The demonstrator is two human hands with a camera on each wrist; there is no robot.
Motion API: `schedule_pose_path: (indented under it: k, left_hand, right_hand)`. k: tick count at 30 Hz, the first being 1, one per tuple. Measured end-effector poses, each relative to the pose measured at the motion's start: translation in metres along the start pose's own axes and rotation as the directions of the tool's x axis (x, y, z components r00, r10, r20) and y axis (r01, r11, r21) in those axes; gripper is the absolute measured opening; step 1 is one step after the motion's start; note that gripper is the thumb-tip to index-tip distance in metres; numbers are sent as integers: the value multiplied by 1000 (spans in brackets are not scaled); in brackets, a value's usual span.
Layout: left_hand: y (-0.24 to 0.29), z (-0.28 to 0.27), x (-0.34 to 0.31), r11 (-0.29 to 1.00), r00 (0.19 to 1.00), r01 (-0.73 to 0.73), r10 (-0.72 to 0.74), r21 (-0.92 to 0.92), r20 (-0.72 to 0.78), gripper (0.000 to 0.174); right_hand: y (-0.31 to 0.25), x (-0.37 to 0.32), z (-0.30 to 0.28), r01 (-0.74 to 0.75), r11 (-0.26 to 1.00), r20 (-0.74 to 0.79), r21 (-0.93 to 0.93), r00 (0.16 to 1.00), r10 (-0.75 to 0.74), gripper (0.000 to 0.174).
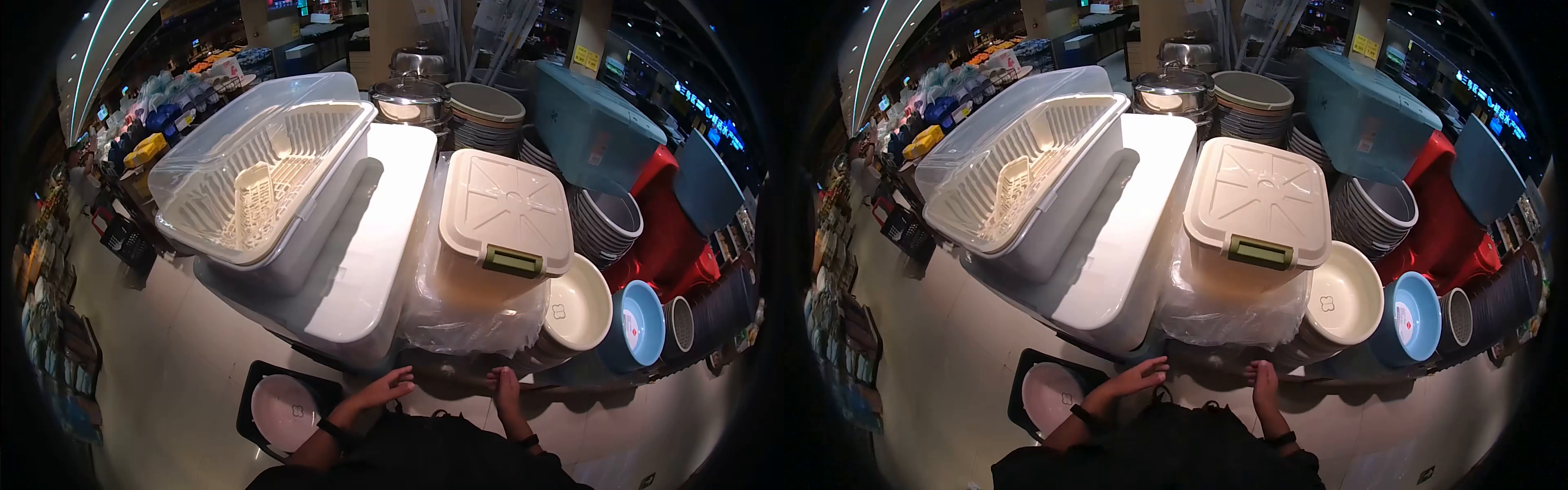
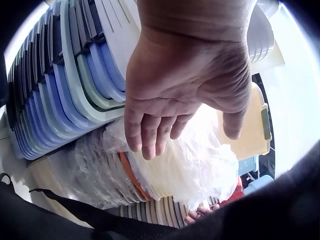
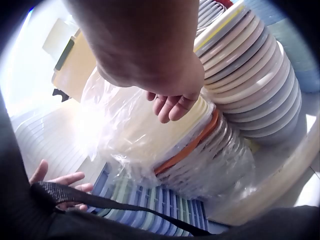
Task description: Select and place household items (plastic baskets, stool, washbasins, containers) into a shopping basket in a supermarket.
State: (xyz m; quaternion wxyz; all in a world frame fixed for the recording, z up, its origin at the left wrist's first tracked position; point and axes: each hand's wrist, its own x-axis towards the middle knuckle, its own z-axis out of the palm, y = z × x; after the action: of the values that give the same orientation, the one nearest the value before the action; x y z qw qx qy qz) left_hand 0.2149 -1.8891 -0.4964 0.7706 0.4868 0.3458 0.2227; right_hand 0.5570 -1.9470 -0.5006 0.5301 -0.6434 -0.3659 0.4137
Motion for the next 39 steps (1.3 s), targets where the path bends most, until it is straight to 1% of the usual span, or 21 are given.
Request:
schedule_pose_path:
  k: [3, 5, 7, 9, 11, 12, 13, 15, 17, 19, 21, 23, 25, 26, 28, 29, 30, 32, 33, 35, 39]
  left_hand:
    - [20, 8, -27, 1000, 993, -1, 1, 5, -119, 68]
    - [-2, 7, -40, 995, 973, -99, 101, 19, -209, 72]
    - [-16, 14, -61, 992, 931, -127, 127, 24, -342, 72]
    - [-36, 25, -88, 984, 835, -53, 135, 167, -533, 73]
    - [-45, 44, -118, 994, 752, -38, 95, 101, -652, 72]
    - [-62, 46, -130, 987, 701, -7, 119, 160, -703, 73]
    - [-48, 59, -149, 953, 642, 158, 100, 258, -760, 72]
    - [-70, 65, -173, 775, 510, 339, 324, 533, -797, 68]
    - [-101, 56, -189, 776, 412, 400, 324, 488, -852, 66]
    - [-101, 70, -204, 841, 361, 430, 172, 327, -916, 68]
    - [-114, 73, -209, 830, 349, 444, 187, 338, -918, 68]
    - [-137, 65, -211, 822, 345, 453, 197, 346, -918, 69]
    - [-164, 50, -213, 895, 354, 381, 91, 232, -931, 68]
    - [-164, 51, -217, 873, 336, 430, 81, 229, -938, 63]
    - [-173, 40, -221, 860, 347, 479, -2, 175, -938, 58]
    - [-176, 34, -223, 839, 358, 527, -72, 138, -931, 53]
    - [-168, 37, -225, 827, 334, 541, -42, 155, -942, 47]
    - [-164, 35, -228, 830, 351, 537, -56, 152, -935, 46]
    - [-163, 31, -230, 828, 373, 535, -53, 168, -926, 46]
    - [-172, 20, -234, 846, 404, 500, -38, 186, -914, 45]
    - [-185, -2, -241, 868, 471, 431, 18, 248, -882, 41]
  right_hand:
    - [2, -8, 11, -2, 1000, 180, -26, 984, 7, 37]
    - [7, -11, 12, -11, 1000, 258, -23, 966, 17, 34]
    - [17, -8, 12, 86, 996, 376, -11, 924, -75, 33]
    - [20, -11, 12, 86, 996, 419, -23, 905, -69, 33]
    - [20, -18, 8, 72, 993, 479, -98, 878, -16, 32]
    - [23, -21, 5, 81, 985, 490, -153, 871, 4, 30]
    - [30, -28, 0, 58, 985, 505, -162, 863, 32, 30]
    - [44, -36, 4, 89, 975, 532, -203, 846, 34, 29]
    - [48, -55, 8, 27, 977, 559, -212, 823, 98, 29]
    - [45, -71, 21, -18, 962, 626, -273, 756, 192, 31]
    - [46, -78, 35, 39, 954, 690, -296, 700, 185, 33]
    - [40, -84, 54, 397, 840, 799, -370, 597, 70, 36]
    - [23, -89, 81, 469, 788, 844, -399, 524, 115, 46]
    - [20, -91, 97, 495, 771, 861, -401, 491, 132, 50]
    - [19, -91, 135, 740, 626, 942, -244, 335, -29, 62]
    - [12, -97, 156, 801, 560, 952, -212, 300, -68, 67]
    - [4, -104, 178, 852, 492, 960, -179, 261, -103, 71]
    - [-6, -117, 222, 921, 380, 964, -89, 175, -201, 78]
    - [-8, -124, 243, 919, 384, 968, -88, 170, -185, 78]
    - [-5, -138, 277, 974, 219, 993, -50, 71, -91, 80]
    - [22, -160, 319, 986, 153, 997, -66, 61, 37, 73]
